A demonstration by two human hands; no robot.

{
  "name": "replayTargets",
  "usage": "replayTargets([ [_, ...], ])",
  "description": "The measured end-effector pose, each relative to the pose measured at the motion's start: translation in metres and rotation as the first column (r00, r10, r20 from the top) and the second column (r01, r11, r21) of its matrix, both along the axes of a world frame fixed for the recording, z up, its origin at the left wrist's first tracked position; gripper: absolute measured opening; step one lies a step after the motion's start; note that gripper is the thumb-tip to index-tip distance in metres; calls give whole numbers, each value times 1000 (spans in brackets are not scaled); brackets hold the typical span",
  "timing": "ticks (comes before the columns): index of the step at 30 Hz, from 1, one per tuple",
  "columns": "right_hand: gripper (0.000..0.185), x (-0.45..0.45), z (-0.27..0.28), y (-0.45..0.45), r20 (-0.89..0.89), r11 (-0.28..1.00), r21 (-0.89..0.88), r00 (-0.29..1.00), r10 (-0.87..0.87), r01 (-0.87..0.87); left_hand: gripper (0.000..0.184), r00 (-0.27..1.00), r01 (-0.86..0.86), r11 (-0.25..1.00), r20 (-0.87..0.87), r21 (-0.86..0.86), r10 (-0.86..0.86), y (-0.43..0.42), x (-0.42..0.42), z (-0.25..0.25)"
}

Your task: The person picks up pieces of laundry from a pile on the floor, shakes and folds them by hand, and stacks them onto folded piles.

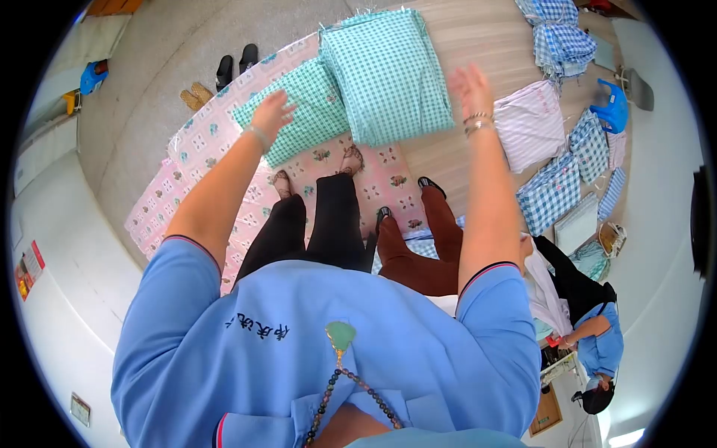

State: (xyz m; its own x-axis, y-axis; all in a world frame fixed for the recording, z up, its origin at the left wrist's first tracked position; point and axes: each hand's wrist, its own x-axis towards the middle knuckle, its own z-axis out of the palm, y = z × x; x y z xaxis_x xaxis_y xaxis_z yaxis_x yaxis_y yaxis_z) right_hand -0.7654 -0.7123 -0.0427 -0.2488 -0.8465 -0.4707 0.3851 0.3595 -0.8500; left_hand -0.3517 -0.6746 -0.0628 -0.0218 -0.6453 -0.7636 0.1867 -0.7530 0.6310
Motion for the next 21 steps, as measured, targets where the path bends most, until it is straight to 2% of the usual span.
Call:
replayTargets([
  [2,31,6,-29,46,-12,981,193,1000,-9,11,54,967,194,965,129,177,-218,43,26,-8],
  [3,27,14,-39,72,-47,954,300,999,2,12,49,911,340,901,143,269,-386,65,40,-8],
  [4,23,22,-60,103,-6,934,356,1000,13,-10,46,827,469,821,164,327,-538,88,56,-14],
  [5,21,31,-75,131,35,912,409,999,17,-30,44,687,623,710,203,330,-698,105,68,-11],
  [6,20,46,-74,157,12,891,446,995,95,-90,42,518,749,573,246,333,-819,121,80,-8],
  [7,19,66,-68,183,-9,865,481,985,171,-146,38,446,820,524,316,231,-837,141,96,-13],
  [9,15,108,-58,228,-37,770,583,938,344,-259,36,387,862,444,250,244,-888,147,107,17],
  [11,17,148,-33,266,-68,705,595,850,523,-386,37,331,895,381,226,232,-916,141,122,33],
  [12,17,162,-30,282,-92,731,590,870,484,-343,35,348,887,405,256,222,-902,134,129,37],
  [14,21,194,-34,323,-232,751,538,790,568,-383,37,339,889,406,290,211,-895,117,145,46],
  [15,29,213,-5,333,-257,795,529,837,483,-296,38,339,888,413,321,200,-884,106,155,42],
  [16,29,231,5,348,-288,823,520,859,423,-231,38,333,892,413,349,184,-876,93,166,35],
  [18,21,262,20,387,-239,848,530,958,157,-7,37,266,931,339,389,133,-882,62,187,26],
  [19,21,282,31,418,-257,849,513,966,12,126,37,241,950,296,369,99,-898,56,173,25],
  [20,20,302,2,457,-374,843,516,925,64,151,37,214,966,251,348,66,-913,51,162,26],
  [21,20,321,2,470,-405,827,533,912,67,177,36,229,954,282,358,105,-905,31,194,16],
])
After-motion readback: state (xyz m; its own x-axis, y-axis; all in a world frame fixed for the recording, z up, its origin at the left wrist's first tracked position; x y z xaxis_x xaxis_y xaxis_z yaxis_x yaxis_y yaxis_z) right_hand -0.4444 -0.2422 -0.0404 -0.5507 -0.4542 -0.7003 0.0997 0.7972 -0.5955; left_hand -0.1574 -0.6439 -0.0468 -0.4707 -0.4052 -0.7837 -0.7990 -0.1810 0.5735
